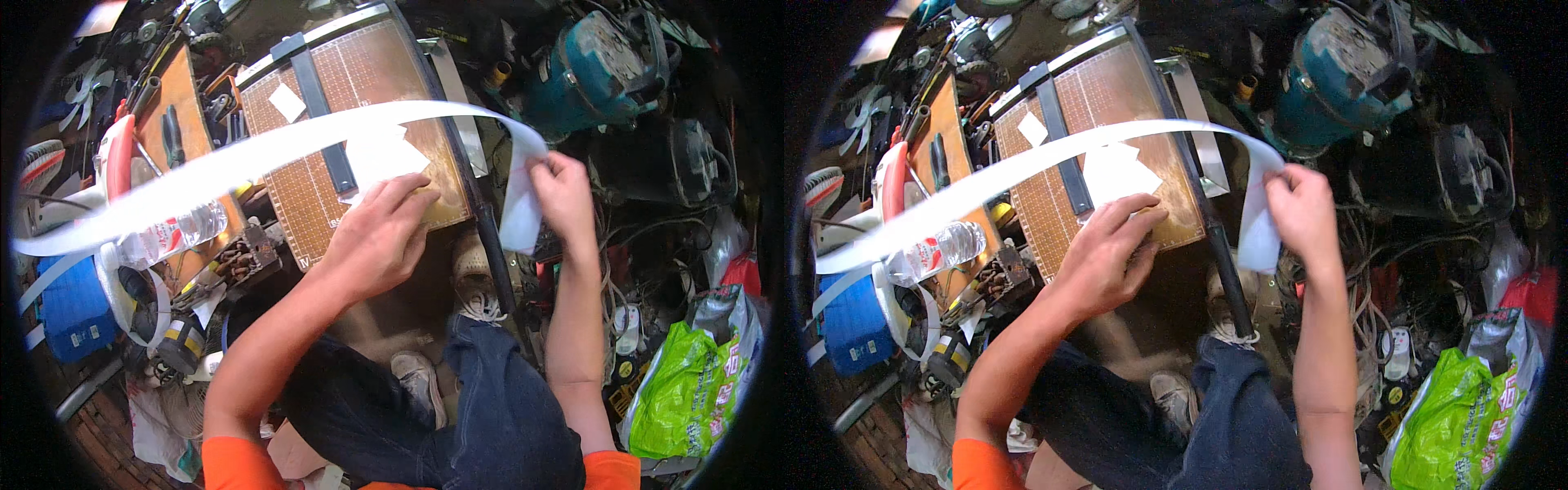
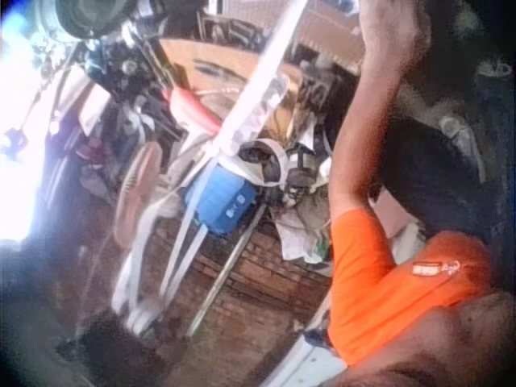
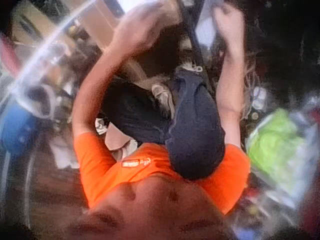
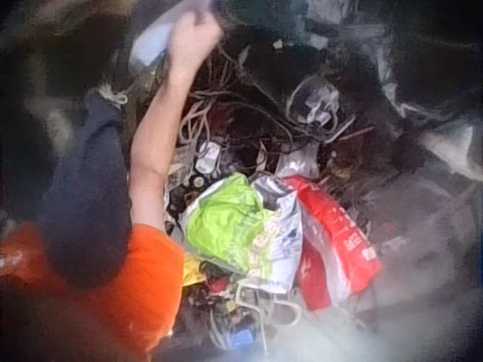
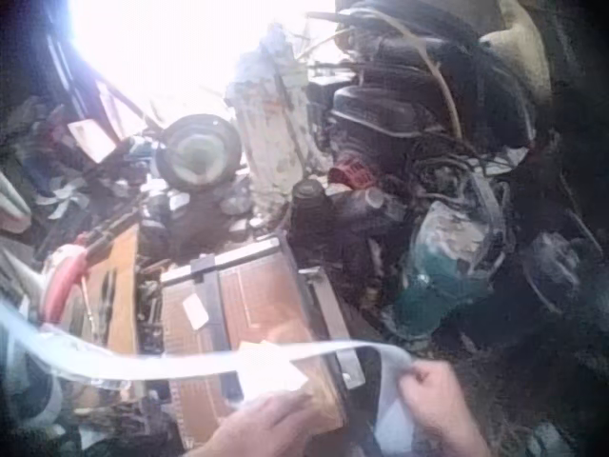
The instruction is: The person sits on the floor and uses a utility knife to cut a long white strip of material into smaller pieces on a cutting mat. They repeatedly align the strip and slice it, accumulating a pile of cut pieces.
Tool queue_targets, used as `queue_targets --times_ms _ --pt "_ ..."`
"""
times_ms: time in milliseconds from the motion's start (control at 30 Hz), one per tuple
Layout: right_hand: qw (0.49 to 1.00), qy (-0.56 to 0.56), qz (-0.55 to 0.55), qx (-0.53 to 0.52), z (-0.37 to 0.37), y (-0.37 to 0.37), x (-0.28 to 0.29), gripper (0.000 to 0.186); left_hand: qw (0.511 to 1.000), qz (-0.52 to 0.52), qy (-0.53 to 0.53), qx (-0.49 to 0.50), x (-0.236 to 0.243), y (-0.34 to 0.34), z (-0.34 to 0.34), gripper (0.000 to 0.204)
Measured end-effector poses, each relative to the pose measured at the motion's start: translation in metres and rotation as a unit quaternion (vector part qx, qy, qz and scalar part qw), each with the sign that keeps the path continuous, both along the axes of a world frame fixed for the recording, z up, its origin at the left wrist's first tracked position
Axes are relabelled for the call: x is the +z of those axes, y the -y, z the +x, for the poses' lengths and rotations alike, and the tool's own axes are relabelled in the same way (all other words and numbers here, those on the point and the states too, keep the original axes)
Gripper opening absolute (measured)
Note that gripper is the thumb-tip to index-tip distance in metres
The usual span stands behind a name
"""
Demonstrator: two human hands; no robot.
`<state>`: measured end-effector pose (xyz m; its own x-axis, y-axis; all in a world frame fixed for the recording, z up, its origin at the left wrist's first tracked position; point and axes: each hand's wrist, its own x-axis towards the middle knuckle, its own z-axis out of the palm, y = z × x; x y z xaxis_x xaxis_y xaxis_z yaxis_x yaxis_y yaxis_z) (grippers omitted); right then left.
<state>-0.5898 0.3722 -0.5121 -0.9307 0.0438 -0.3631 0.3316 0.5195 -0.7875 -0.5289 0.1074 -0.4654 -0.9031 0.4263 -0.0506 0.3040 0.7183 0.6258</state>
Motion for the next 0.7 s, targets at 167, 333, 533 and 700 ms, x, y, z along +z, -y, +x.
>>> queue_targets --times_ms 167,333,533,700 --pt "0.996 0.000 0.051 -0.074 0.044 -0.006 -0.027 0.025 0.995 -0.062 0.016 -0.074 -0.011 -0.004 0.001 0.055" --pt "0.985 -0.047 0.116 -0.117 0.052 -0.073 -0.082 0.024 0.979 -0.137 0.148 -0.033 -0.038 0.004 0.015 0.056" --pt "0.952 -0.024 0.286 -0.110 0.022 -0.084 -0.057 0.033 0.890 0.397 0.185 0.129 0.020 0.008 -0.003 0.105" --pt "0.959 0.020 0.260 -0.108 0.020 -0.076 -0.055 0.037 0.711 0.650 0.141 0.227 0.130 0.107 -0.004 0.065"
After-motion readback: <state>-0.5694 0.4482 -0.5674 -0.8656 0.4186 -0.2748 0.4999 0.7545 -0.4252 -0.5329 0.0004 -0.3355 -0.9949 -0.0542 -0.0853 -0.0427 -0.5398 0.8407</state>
